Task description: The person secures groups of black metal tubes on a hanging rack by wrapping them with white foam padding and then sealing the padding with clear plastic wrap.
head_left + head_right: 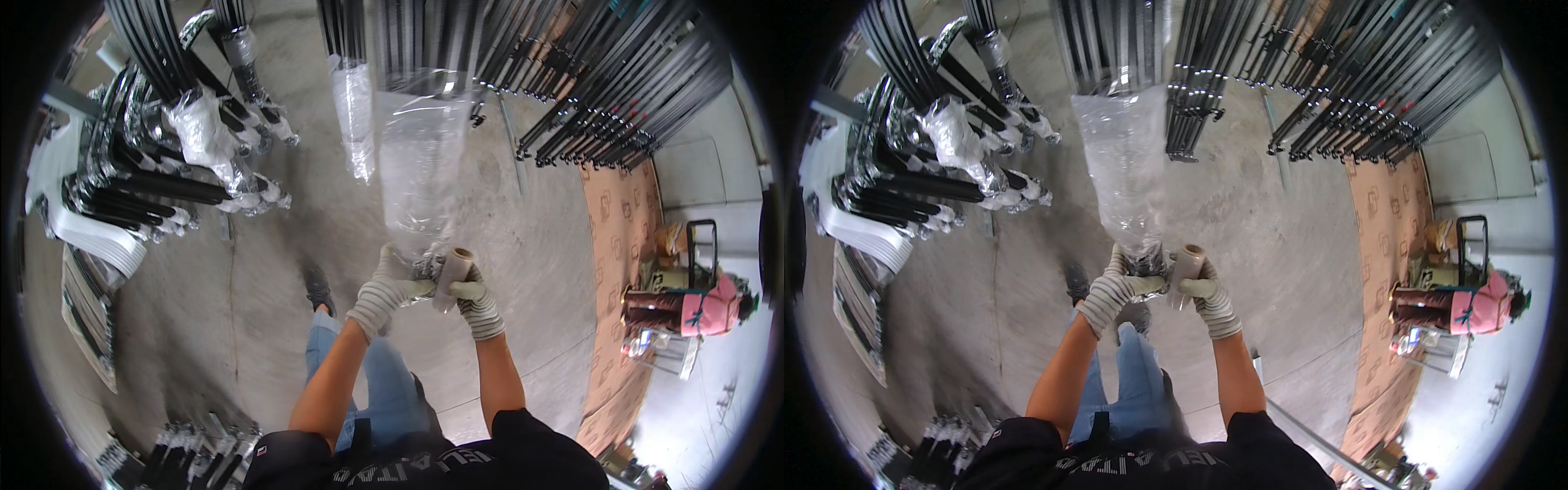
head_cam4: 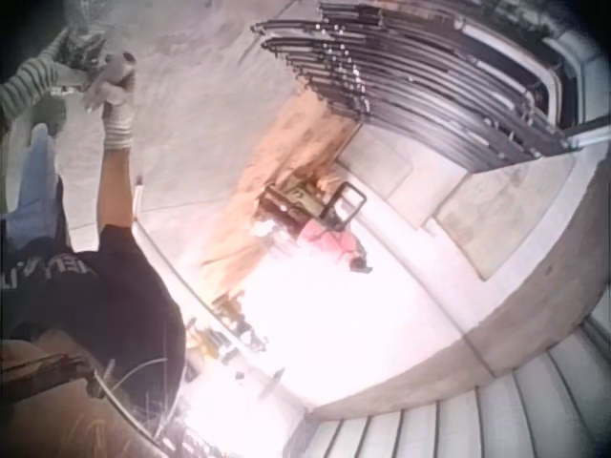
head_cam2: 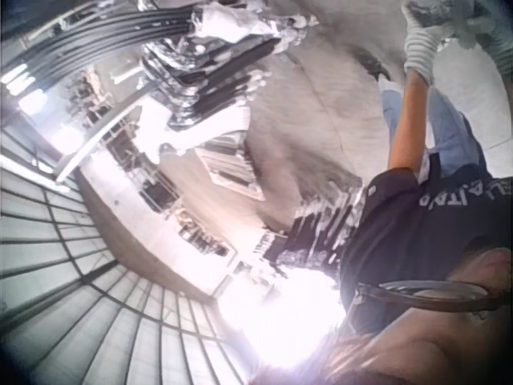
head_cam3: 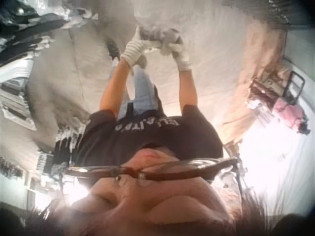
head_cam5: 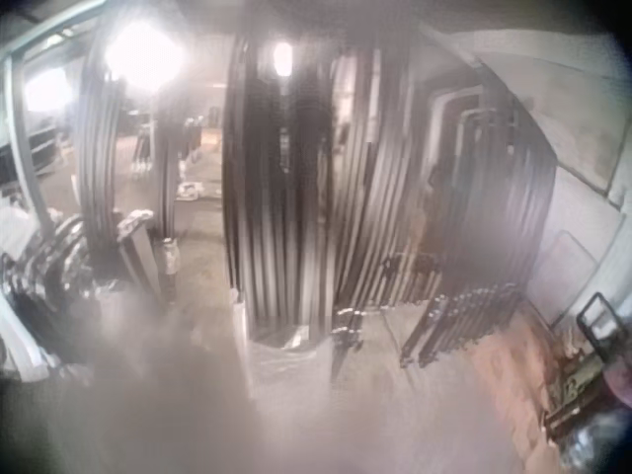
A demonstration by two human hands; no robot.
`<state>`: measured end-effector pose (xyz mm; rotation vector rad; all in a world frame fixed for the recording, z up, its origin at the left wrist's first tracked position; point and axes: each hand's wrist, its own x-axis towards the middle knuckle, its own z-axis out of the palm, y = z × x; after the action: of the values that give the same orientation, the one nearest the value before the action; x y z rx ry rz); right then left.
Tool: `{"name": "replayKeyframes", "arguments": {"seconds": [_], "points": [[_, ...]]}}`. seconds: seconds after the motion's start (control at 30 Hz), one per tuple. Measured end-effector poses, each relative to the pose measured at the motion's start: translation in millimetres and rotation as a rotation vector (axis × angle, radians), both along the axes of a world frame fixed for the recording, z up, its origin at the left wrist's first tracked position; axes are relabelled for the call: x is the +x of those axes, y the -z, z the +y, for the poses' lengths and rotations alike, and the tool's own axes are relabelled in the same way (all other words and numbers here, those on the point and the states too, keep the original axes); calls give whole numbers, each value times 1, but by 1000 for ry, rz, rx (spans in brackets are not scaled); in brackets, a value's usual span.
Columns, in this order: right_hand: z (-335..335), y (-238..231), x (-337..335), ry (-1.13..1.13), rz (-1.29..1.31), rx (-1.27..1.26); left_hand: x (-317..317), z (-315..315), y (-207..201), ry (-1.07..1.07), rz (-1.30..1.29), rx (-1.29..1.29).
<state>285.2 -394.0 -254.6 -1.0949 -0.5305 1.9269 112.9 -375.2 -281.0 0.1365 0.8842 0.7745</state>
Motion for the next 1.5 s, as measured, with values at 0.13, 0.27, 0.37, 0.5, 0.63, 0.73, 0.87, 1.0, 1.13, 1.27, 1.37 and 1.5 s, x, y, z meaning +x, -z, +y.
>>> {"name": "replayKeyframes", "arguments": {"seconds": [0.13, 0.27, 0.37, 0.5, 0.63, 0.73, 0.87, 1.0, 1.13, 1.27, 1.37, 1.5], "points": [[17, -22, -32, -39, -424, -39, 9, -1, -19, 329, 369, -75], [17, -17, -26, 57, -527, -62, 5, 0, -52, 619, 932, 143], [18, -29, -24, 122, -544, -134, -1, -28, -74, 300, 1546, 703], [0, -35, -32, 76, -557, 24, -10, -53, -58, 341, 1177, 1024], [-17, 12, -54, 164, -429, 153, 1, -44, -54, 306, 1128, 873], [-15, -39, -70, 17, -316, 198, -20, -38, -46, 162, 847, 523], [6, -10, -69, -75, -457, 244, -36, -33, -61, 354, 1131, 507], [42, 9, -88, -173, -174, 576, -56, -33, -94, 405, 1350, 511], [97, 75, -105, -340, 173, 238, -57, -39, -127, 375, 1313, 488], [94, 53, -141, -394, -110, 360, -90, -60, -85, 1, 1243, 456], [80, 21, -135, -301, 9, 328, -109, -46, -87, -169, 1300, 246], [59, 18, -133, -261, 98, 313, -124, -16, -28, -64, 1139, 342]]}}
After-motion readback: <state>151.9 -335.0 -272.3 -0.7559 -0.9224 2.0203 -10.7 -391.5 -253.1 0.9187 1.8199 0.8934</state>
